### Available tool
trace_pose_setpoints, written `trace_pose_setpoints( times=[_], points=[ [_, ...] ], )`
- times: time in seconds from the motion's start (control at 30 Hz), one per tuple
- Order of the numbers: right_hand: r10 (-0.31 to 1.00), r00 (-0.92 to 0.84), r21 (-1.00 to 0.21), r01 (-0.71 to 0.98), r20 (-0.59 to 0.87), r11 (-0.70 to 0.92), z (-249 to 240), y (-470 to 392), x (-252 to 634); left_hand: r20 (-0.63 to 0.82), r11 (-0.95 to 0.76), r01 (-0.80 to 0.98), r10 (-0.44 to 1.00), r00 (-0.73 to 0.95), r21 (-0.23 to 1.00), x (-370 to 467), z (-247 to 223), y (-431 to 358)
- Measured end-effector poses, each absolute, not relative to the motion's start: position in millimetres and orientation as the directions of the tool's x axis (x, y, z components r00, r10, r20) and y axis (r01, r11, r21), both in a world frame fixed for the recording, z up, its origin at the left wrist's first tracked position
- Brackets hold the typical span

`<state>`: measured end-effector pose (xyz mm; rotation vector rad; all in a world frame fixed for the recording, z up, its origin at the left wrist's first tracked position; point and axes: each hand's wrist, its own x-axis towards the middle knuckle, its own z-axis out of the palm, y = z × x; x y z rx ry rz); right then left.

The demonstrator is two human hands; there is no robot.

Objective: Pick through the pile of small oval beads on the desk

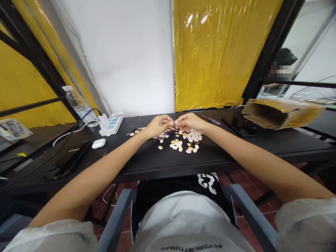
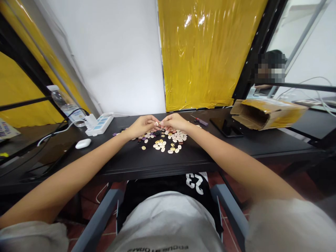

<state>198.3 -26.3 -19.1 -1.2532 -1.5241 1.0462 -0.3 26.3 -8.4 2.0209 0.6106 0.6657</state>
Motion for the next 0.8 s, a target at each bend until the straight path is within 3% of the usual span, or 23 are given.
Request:
trace_pose_setpoints(
  times=[0.17,0.8],
  points=[
    [0.988,-0.117,-0.955,0.267,0.098,0.126,-20.6,-24.1,199.1,0.231,-0.543,0.183,0.605,0.762,0.82,-2.5,-5.7,23.5],
    [0.986,-0.112,-0.938,0.31,0.125,0.154,-17.8,-27.5,196.7,0.225,-0.495,0.171,0.64,0.735,0.852,-0.7,-7.7,23.4]
  ],
)
